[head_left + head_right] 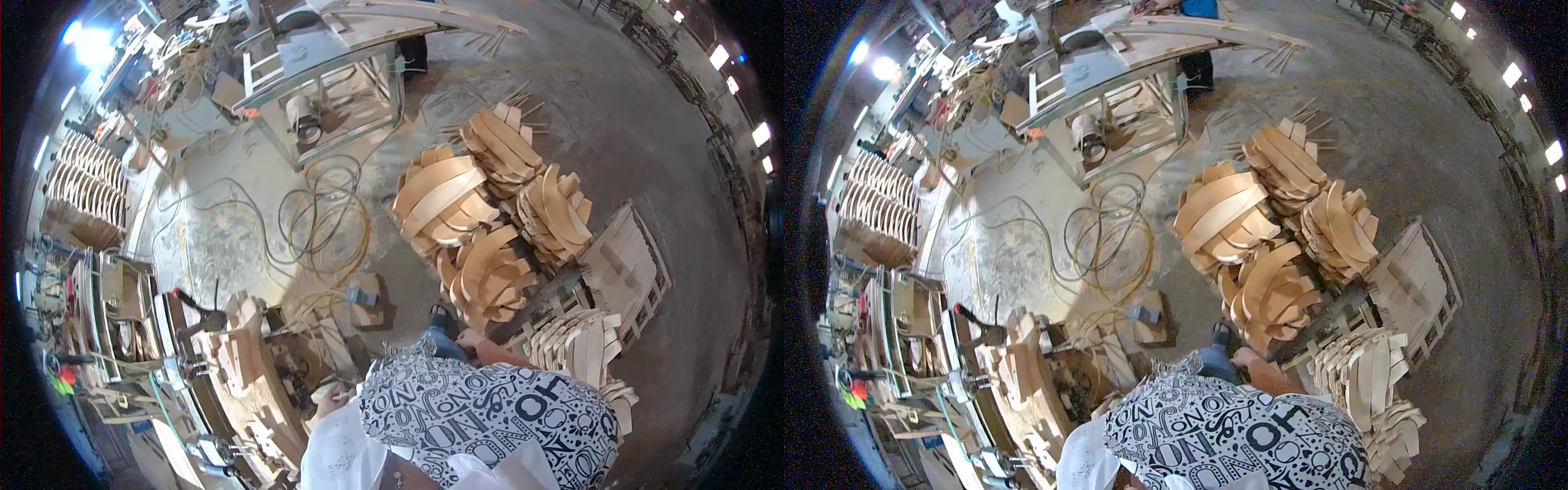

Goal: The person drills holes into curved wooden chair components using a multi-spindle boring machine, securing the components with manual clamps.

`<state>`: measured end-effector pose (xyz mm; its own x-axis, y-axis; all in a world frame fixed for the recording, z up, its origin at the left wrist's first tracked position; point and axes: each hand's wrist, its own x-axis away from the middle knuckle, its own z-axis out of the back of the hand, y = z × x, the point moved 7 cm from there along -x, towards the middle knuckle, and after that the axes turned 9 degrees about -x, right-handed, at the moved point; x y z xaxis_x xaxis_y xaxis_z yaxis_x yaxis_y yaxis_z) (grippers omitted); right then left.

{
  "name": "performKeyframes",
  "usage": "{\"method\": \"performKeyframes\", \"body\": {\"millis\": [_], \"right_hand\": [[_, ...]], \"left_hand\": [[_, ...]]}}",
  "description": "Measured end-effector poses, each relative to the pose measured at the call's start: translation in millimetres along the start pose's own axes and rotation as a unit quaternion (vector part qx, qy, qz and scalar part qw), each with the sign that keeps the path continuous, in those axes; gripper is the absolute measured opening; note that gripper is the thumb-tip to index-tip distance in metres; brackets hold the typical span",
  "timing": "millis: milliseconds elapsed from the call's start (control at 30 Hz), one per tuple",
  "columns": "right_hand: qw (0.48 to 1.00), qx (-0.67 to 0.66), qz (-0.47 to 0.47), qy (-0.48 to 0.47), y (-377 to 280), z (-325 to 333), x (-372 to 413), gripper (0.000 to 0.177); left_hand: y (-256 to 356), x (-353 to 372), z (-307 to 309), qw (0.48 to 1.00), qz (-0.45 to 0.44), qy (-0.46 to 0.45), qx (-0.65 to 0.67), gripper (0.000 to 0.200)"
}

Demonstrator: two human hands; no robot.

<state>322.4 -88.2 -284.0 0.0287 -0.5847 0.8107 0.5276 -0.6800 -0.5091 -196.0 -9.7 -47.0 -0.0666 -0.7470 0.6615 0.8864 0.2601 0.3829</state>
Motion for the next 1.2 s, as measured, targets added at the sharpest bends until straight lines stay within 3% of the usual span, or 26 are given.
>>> {"method": "performKeyframes", "body": {"millis": [33,100,133,200,233,267,333,367,400,467,533,567,633,667,733,833,933,1000,1033,1067,1133,1200], "right_hand": [[0.997,0.057,0.043,-0.031,17,-7,-24,0.046],[0.997,0.076,0.02,-0.02,-6,-5,61,0.041],[0.996,0.091,0.003,-0.001,-73,20,51,0.037],[0.997,-0.017,-0.079,-0.007,-96,34,56,0.035],[0.998,0.012,-0.044,0.048,-113,47,49,0.031],[0.994,0.039,-0.006,0.104,-132,58,42,0.028],[0.99,0.021,0.043,0.135,-171,71,31,0.026],[0.982,0.0,0.091,0.168,-194,81,32,0.025],[0.98,0.003,0.098,0.172,-217,82,38,0.025],[0.984,-0.004,0.115,0.136,-262,81,37,0.022],[0.979,0.028,0.184,0.087,-273,72,-6,0.023],[0.981,0.08,0.152,0.088,-300,78,6,0.025],[0.975,0.045,0.206,0.077,-305,80,-28,0.037],[0.989,0.044,0.132,0.04,-317,86,-28,0.044],[0.994,0.061,0.089,-0.003,-315,97,-62,0.049],[0.976,0.184,0.117,0.011,-310,127,-139,0.058],[0.981,0.173,0.054,0.069,-327,176,-175,0.067],[0.964,0.18,0.031,0.191,-343,219,-196,0.068],[0.992,0.085,-0.031,0.085,-348,234,-211,0.075],[0.993,0.095,-0.026,0.068,-351,245,-232,0.075],[0.988,0.091,-0.115,0.04,-315,250,-291,0.082],[0.983,0.142,-0.103,0.059,-287,248,-348,0.086]], "left_hand": [[-11,-12,-1,0.991,-0.049,0.027,0.124,0.073],[-26,-6,1,0.992,-0.004,0.026,0.126,0.067],[-41,-11,-5,0.987,0.009,0.037,0.155,0.065],[-36,6,5,0.991,-0.01,0.057,0.118,0.064],[-22,18,21,0.993,-0.036,0.08,0.074,0.063],[-44,9,8,0.98,0.039,0.066,0.184,0.06],[-33,18,8,0.989,0.066,0.03,0.126,0.056],[-74,-20,-39,0.975,0.102,-0.061,0.189,0.055],[-64,-14,-39,0.983,0.034,-0.048,0.173,0.055],[-39,6,-22,0.988,-0.022,-0.011,0.155,0.055],[21,20,25,0.986,-0.119,0.052,0.108,0.056],[17,7,20,0.989,-0.116,0.045,0.084,0.058],[8,-3,9,0.991,-0.109,0.039,0.075,0.061],[14,-10,11,0.99,-0.104,0.038,0.089,0.062],[38,-56,21,0.988,-0.105,0.058,0.1,0.062],[73,-123,41,0.986,-0.101,0.076,0.11,0.061],[103,-182,57,0.986,-0.084,0.086,0.118,0.061],[111,-205,62,0.986,-0.053,0.094,0.127,0.06],[111,-213,64,0.985,-0.035,0.1,0.133,0.06],[113,-217,63,0.985,-0.015,0.105,0.139,0.06],[119,-226,61,0.982,0.017,0.11,0.151,0.059],[125,-234,61,0.98,0.042,0.112,0.159,0.059]]}}
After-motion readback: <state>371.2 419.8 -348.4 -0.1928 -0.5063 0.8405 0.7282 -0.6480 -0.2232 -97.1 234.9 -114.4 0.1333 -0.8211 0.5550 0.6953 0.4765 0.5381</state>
